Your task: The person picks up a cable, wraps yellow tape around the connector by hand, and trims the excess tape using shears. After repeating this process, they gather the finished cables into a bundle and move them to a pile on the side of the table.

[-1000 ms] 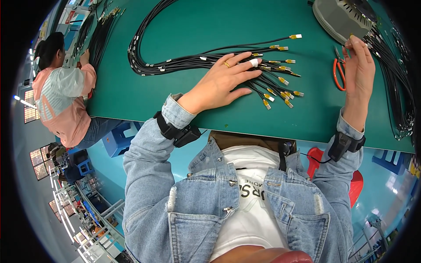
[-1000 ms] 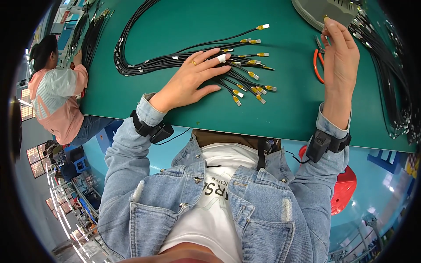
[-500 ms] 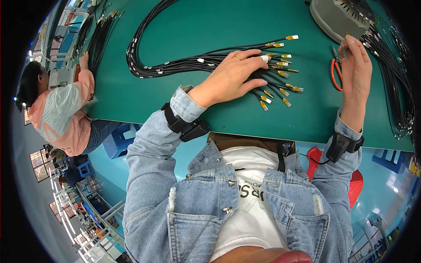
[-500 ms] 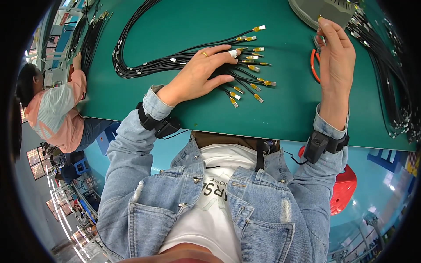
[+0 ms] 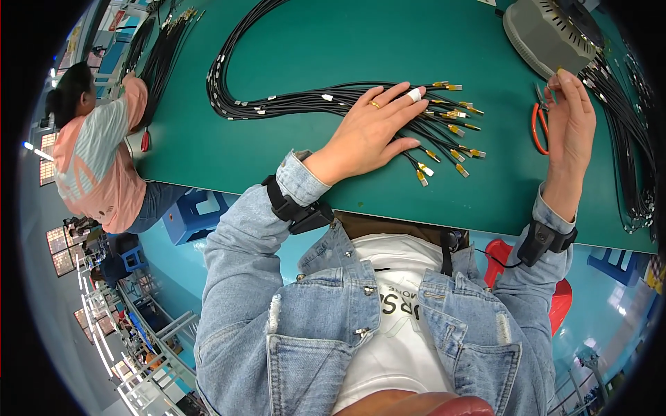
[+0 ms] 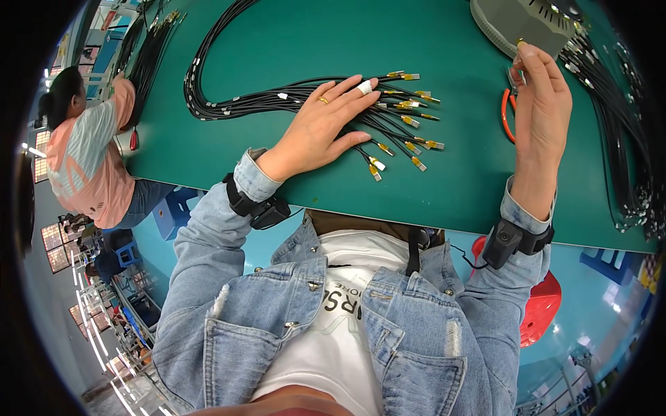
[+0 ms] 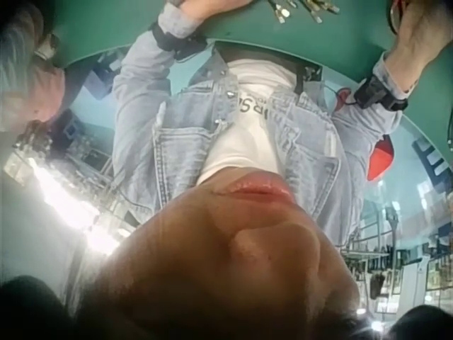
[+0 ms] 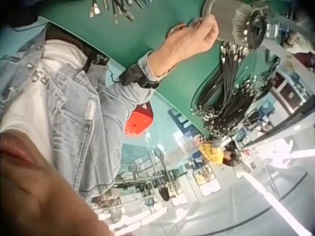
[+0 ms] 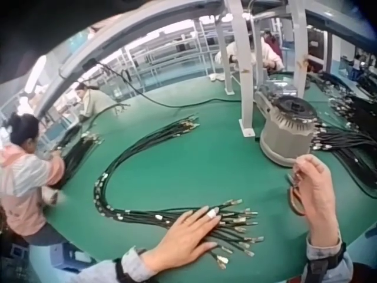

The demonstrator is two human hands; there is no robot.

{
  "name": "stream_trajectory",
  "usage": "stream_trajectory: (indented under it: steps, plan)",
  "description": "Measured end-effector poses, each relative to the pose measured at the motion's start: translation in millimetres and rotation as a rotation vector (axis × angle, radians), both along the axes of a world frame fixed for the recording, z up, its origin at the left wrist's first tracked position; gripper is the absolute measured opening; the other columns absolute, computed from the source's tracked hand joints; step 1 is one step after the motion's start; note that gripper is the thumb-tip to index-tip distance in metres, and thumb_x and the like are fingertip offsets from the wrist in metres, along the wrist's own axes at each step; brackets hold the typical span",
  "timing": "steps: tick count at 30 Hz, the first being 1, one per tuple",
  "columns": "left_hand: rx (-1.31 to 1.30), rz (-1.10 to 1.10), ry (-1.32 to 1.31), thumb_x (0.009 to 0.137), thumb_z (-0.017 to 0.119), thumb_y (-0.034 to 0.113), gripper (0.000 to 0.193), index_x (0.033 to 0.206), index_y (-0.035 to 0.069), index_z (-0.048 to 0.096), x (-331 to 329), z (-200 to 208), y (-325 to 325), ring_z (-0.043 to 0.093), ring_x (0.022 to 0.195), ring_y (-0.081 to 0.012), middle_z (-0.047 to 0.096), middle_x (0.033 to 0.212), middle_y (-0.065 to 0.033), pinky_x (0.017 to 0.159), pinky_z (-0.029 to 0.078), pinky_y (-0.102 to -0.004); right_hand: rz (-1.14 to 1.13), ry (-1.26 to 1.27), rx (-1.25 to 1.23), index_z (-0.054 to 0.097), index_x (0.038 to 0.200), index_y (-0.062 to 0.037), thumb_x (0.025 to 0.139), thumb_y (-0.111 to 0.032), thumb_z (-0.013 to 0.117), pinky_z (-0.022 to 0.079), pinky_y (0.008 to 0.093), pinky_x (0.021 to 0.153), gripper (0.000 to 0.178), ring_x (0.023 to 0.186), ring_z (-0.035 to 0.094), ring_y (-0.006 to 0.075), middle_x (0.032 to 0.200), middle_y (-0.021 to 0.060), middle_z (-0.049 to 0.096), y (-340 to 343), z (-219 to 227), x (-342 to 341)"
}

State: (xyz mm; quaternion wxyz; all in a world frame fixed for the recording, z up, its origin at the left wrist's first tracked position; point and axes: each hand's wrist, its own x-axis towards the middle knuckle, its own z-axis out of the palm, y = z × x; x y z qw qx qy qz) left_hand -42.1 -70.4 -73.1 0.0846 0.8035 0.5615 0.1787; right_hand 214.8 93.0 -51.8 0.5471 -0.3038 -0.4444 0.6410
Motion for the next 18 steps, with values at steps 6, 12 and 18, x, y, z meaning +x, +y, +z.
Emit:
stream_trajectory:
  steps: [6,12,18]
  plan:
    - [-0.011,-0.026,0.038,0.081,0.062,0.030,0.060,0.132,0.010,0.038,10.5,10.7,4.2,0.032,0.129,-0.0283,0.036,0.139,-0.0095,0.103,0.026,-0.0436,-0.021,0.017,0.015,0.063,0.092,-0.0005,0.084,-0.012,0.062,0.037,0.0248,0.074,0.014,0.079,0.051,0.0093,0.083,0.0022,0.059,-3.9,10.4,11.8]
    - [0.000,-0.011,0.065,0.080,0.062,0.037,0.064,0.132,0.009,0.037,18.0,15.2,13.0,0.031,0.129,-0.0285,0.037,0.138,-0.0110,0.102,0.027,-0.0429,-0.021,0.044,0.027,0.063,0.092,-0.0003,0.085,-0.012,0.062,0.038,0.0250,0.074,0.014,0.079,0.051,0.0097,0.083,0.0027,0.059,-4.8,13.6,24.9]
    - [0.066,-0.005,-0.022,0.078,0.066,0.031,0.060,0.129,0.011,0.043,17.8,17.5,7.1,0.036,0.125,-0.0289,0.040,0.136,-0.0096,0.100,0.030,-0.0412,-0.042,0.042,0.029,0.063,0.092,-0.0004,0.085,-0.012,0.062,0.038,0.0249,0.073,0.014,0.077,0.051,0.0100,0.081,0.0026,0.058,-5.9,14.2,31.6]
